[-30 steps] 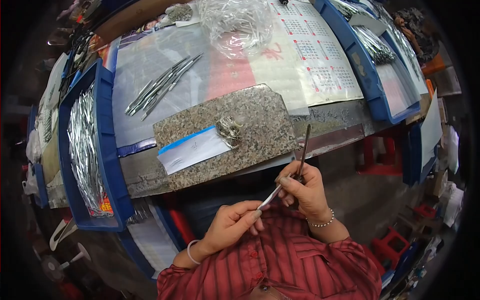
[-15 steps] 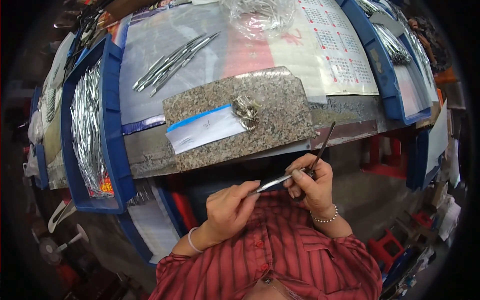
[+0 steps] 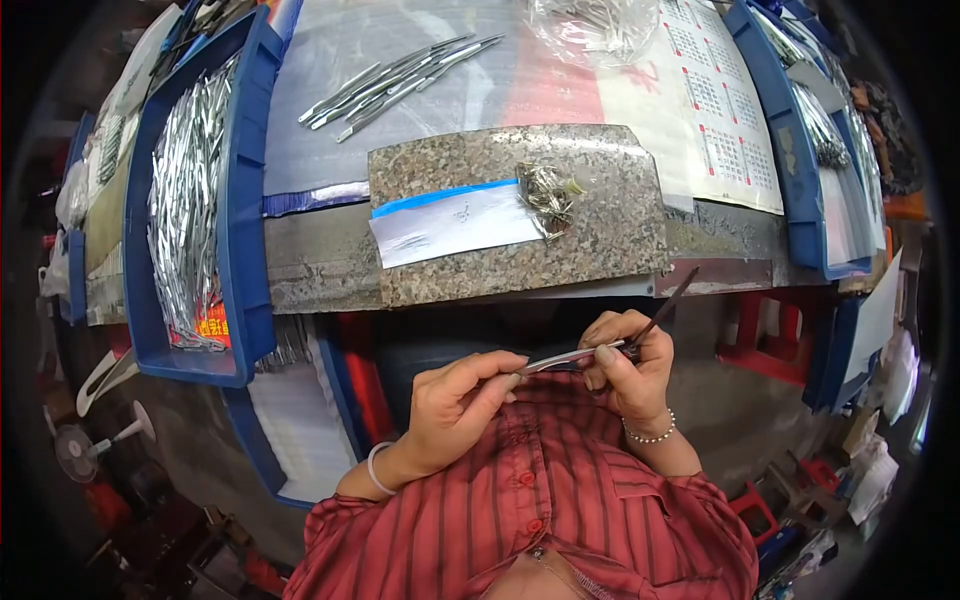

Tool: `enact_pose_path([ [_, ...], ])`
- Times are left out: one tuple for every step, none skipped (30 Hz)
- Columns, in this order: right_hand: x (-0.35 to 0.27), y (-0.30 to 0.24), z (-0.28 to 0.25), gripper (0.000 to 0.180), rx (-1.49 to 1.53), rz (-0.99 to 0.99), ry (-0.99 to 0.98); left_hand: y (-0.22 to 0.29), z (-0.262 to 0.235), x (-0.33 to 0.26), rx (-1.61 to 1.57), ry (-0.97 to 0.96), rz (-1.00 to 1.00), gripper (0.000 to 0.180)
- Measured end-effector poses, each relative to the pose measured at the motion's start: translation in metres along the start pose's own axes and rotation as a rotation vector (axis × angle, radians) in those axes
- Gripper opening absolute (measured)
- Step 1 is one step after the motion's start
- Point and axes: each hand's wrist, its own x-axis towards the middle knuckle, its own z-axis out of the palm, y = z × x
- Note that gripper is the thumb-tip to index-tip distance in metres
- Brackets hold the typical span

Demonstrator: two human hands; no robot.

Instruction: Assembling or inspecting small metal hardware components using a probe tool at a workbench.

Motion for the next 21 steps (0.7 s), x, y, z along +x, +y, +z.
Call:
enact_pose_path([
  [0.001,0.0,0.002,0.008,0.002,0.017,0.023,0.0,0.0,0.0,-0.004,-0.004,-0.009,0.021],
  [0.001,0.0,0.002,0.008,0.001,0.019,0.019,-0.001,-0.001,0.0,-0.009,-0.01,-0.018,0.022],
  [0.001,0.0,0.002,0.008,0.005,0.039,0.018,0.001,-0.002,0.0,-0.01,-0.006,-0.018,0.022],
  [0.001,0.0,0.002,0.008,0.008,0.057,0.02,0.004,-0.004,0.001,-0.033,-0.065,-0.089,0.02],
  [0.001,0.0,0.002,0.008,0.005,0.058,0.019,0.005,-0.005,0.002,-0.057,-0.125,-0.159,0.018],
  [0.002,0.0,0.003,0.008,0.017,0.079,0.031,0.003,-0.006,0.001,-0.059,-0.125,-0.16,0.018],
  [0.002,0.0,0.003,0.009,0.029,0.101,0.042,-0.001,-0.006,-0.001,-0.155,-0.181,-0.234,0.02],
  [0.002,0.0,0.003,0.009,0.029,0.103,0.042,-0.003,-0.006,-0.003,-0.25,-0.237,-0.308,0.022],
  [0.002,0.0,0.002,0.009,0.01,0.141,0.047,-0.003,-0.006,-0.003,-0.251,-0.237,-0.31,0.022],
  [0.001,-0.001,0.001,0.01,-0.008,0.179,0.054,-0.003,-0.006,-0.002,-0.361,-0.273,-0.405,0.023],
  [0.002,-0.001,0.002,0.01,-0.008,0.181,0.057,-0.003,-0.005,-0.002,-0.471,-0.309,-0.5,0.024],
  [0.003,-0.002,0.003,0.01,0.012,0.201,0.071,-0.005,-0.005,-0.002,-0.471,-0.311,-0.503,0.024],
  [0.004,-0.002,0.004,0.011,0.032,0.22,0.084,-0.008,-0.004,-0.002,-0.556,-0.313,-0.555,0.025],
  [0.004,-0.002,0.004,0.011,0.04,0.24,0.098,-0.01,-0.003,-0.002,-0.641,-0.314,-0.606,0.025],
  [0.005,-0.002,0.004,0.011,0.041,0.24,0.102,-0.01,-0.003,-0.002,-0.641,-0.317,-0.608,0.025],
  [0.006,-0.002,0.003,0.01,0.042,0.261,0.102,-0.011,-0.002,0.0,-0.709,-0.329,-0.642,0.026],
  [0.006,-0.002,0.003,0.01,0.044,0.282,0.103,-0.011,-0.001,0.001,-0.777,-0.34,-0.675,0.026],
  [0.006,-0.002,0.003,0.01,0.044,0.281,0.105,-0.011,-0.001,0.001,-0.776,-0.343,-0.676,0.026],
  [0.006,-0.001,0.002,0.01,0.048,0.295,0.105,-0.012,0.0,0.001,-0.792,-0.347,-0.693,0.025],
  [0.006,-0.001,0.001,0.01,0.052,0.309,0.104,-0.013,0.001,0.001,-0.807,-0.35,-0.709,0.025],
  [0.006,0.001,0.001,0.01,0.051,0.306,0.106,-0.015,0.001,0.002,-0.807,-0.354,-0.709,0.025],
])
